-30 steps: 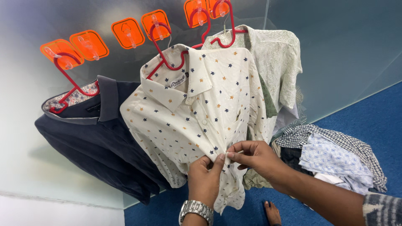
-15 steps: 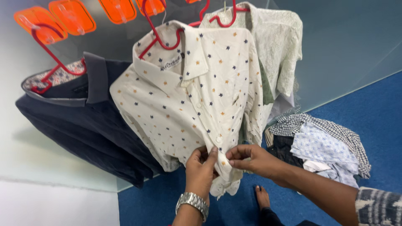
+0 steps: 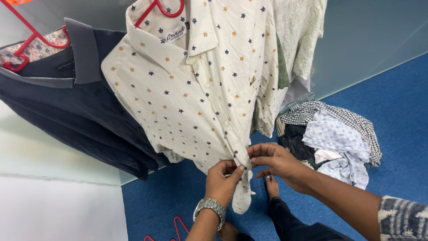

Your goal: The person hangs several shirts on plastic hangers and places them on wall-mounted hooks. They handle a white shirt with star patterns, a light blue floral shirt, and a checkered shirt, buttoning each one before hanging it.

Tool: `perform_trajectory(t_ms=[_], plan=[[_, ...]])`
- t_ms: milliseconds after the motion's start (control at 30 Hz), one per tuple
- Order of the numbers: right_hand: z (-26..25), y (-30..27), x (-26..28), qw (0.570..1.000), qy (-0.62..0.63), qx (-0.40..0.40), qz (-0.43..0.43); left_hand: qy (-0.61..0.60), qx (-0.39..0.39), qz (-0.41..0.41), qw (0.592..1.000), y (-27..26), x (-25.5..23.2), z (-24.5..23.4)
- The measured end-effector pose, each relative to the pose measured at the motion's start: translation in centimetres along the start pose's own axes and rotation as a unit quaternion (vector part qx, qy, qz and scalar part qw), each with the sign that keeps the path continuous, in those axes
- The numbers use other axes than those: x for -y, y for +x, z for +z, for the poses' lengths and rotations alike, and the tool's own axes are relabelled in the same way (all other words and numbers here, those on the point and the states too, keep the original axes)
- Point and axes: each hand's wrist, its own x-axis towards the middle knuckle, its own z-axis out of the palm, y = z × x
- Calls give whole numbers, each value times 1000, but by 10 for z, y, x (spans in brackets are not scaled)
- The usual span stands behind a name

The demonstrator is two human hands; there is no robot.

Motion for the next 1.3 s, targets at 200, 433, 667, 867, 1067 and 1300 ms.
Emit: perform_trajectory(t_ms=[200, 433, 667, 867, 1067, 1300], plan=[[4, -3, -18, 998, -39, -44, -6, -105, -16, -66, 992, -12, -9, 0], [0, -10, -28, 993, 69, -92, -8, -48, -22, -28, 998, -23, -8, -6], [13, -19, -29, 995, 46, -68, -49, -35, -19, -30, 999, -31, -2, -9], [22, -34, -24, 998, 53, -12, -9, 59, 89, 14, 994, -32, 20, -10], [-3, -20, -25, 976, -114, -182, -33, -90, 196, -6, 976, -38, 25, -14], [-44, 60, -11, 986, -77, -87, -115, 3, 181, -41, 983, -58, 22, -42]])
